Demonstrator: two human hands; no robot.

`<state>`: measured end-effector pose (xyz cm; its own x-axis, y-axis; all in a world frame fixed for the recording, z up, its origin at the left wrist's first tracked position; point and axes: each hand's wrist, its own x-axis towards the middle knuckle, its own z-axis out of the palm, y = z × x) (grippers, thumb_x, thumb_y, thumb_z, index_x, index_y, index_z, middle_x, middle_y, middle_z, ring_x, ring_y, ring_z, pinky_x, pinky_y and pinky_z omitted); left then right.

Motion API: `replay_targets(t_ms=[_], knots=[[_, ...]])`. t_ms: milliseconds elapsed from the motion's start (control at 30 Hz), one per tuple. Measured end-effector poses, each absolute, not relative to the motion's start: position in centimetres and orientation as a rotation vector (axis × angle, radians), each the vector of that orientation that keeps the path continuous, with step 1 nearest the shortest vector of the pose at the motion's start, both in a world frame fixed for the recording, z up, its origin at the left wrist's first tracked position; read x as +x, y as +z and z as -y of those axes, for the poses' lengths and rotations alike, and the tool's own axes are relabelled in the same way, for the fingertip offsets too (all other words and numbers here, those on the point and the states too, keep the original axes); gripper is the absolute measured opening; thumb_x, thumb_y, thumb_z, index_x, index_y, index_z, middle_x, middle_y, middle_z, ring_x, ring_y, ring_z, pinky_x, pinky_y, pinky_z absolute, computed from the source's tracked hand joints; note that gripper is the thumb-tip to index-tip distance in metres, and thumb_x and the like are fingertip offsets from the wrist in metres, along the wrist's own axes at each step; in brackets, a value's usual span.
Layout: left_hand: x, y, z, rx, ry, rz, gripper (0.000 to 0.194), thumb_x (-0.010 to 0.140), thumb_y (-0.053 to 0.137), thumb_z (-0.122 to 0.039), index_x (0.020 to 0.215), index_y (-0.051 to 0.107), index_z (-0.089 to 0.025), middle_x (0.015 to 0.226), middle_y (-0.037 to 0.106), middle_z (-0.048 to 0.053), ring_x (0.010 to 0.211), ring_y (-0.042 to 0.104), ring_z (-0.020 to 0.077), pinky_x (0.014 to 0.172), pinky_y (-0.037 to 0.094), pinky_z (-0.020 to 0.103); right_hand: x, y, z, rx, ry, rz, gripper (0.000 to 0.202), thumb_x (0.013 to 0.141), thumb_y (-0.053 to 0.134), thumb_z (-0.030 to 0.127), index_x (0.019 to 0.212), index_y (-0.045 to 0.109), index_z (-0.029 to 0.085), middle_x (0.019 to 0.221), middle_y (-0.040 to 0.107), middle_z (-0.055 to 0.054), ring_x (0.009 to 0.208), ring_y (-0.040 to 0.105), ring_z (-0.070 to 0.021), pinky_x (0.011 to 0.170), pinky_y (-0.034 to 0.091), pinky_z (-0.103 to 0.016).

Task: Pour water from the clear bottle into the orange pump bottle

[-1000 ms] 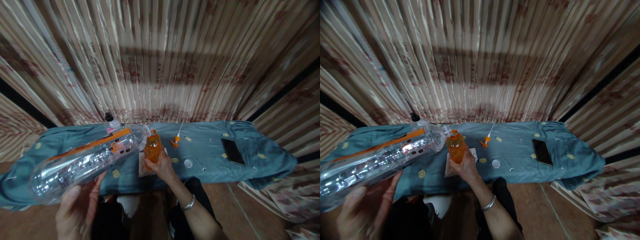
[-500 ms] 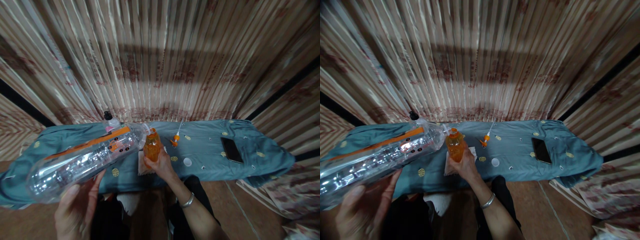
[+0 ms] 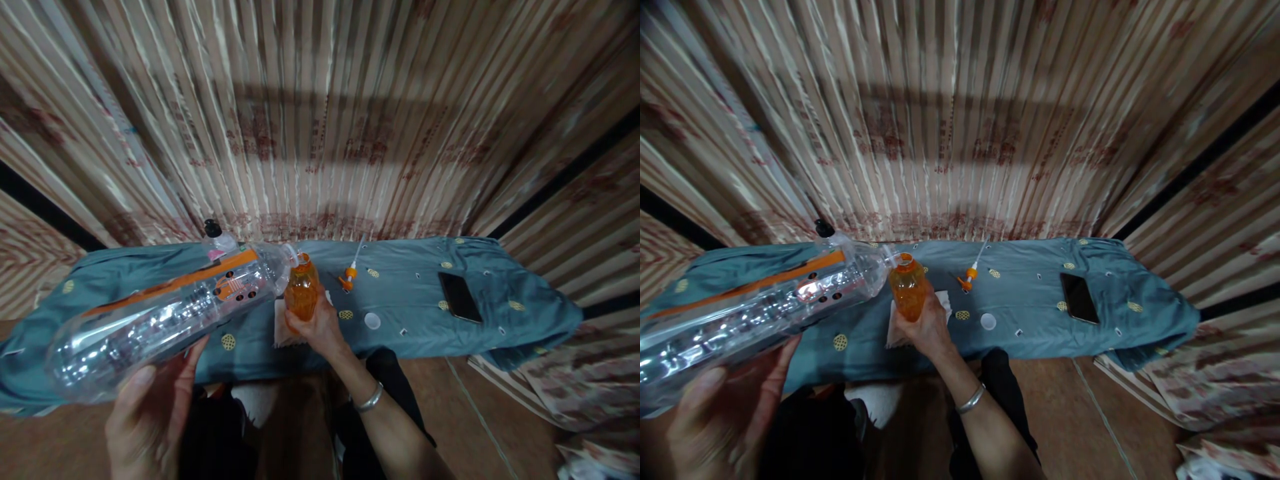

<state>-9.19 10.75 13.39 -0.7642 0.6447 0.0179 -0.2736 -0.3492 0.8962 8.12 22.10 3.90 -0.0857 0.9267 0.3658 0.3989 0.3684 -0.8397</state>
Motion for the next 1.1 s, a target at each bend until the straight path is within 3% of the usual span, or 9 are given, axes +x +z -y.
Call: replay_targets(t_ms=[167,433,700,1100], knots=[[-9.3,13.3,-10.9,0.520,2.132,-1.295,0.020,0.064,0.076,-0.034,0.084,0.076,-0.032,0.097,0.080,-0.004,0.130,0.060,0.0294,0.114,0.046,0.046,8.1,3.9,-22.1,-1.205,0.704,1.663,0.062,0.077,0.077,0.032,0.132,0.052,0.020,0.116,0.076,-0.011,0.104,0.076,-0.0278,0.093,0.064,-0.042],[-9.3,13.3,-10.9,0.501,2.120,-1.283,0.028,0.063,0.076,-0.034,0.091,0.077,-0.030,0.097,0.079,-0.003,0.134,0.056,0.0307,0.116,0.044,0.048,8.1,3.5,-22.3,-1.175,0.661,1.661,0.065,0.077,0.076,0.033,0.135,0.051,0.019,0.115,0.076,-0.012,0.104,0.076,-0.0293,0.093,0.064,-0.044],[-9.9,13.0,-11.1,0.434,2.105,-1.274,0.044,0.047,0.091,-0.044,0.086,0.076,-0.029,0.093,0.079,0.000,0.131,0.058,0.0356,0.116,0.042,0.052,8.1,2.7,-22.3,-1.145,0.643,1.665,0.070,0.078,0.077,0.034,0.139,0.048,0.017,0.120,0.074,-0.014,0.108,0.075,-0.0307,0.096,0.063,-0.046],[-9.6,13.1,-11.1,0.455,2.103,-1.262,0.039,0.054,0.086,-0.039,0.091,0.077,-0.029,0.097,0.079,0.001,0.136,0.054,0.0358,0.120,0.037,0.055,8.3,2.5,-22.4,-1.157,0.612,1.720,0.075,0.078,0.080,0.032,0.144,0.047,0.019,0.126,0.072,-0.014,0.118,0.072,-0.0323,0.101,0.061,-0.049]])
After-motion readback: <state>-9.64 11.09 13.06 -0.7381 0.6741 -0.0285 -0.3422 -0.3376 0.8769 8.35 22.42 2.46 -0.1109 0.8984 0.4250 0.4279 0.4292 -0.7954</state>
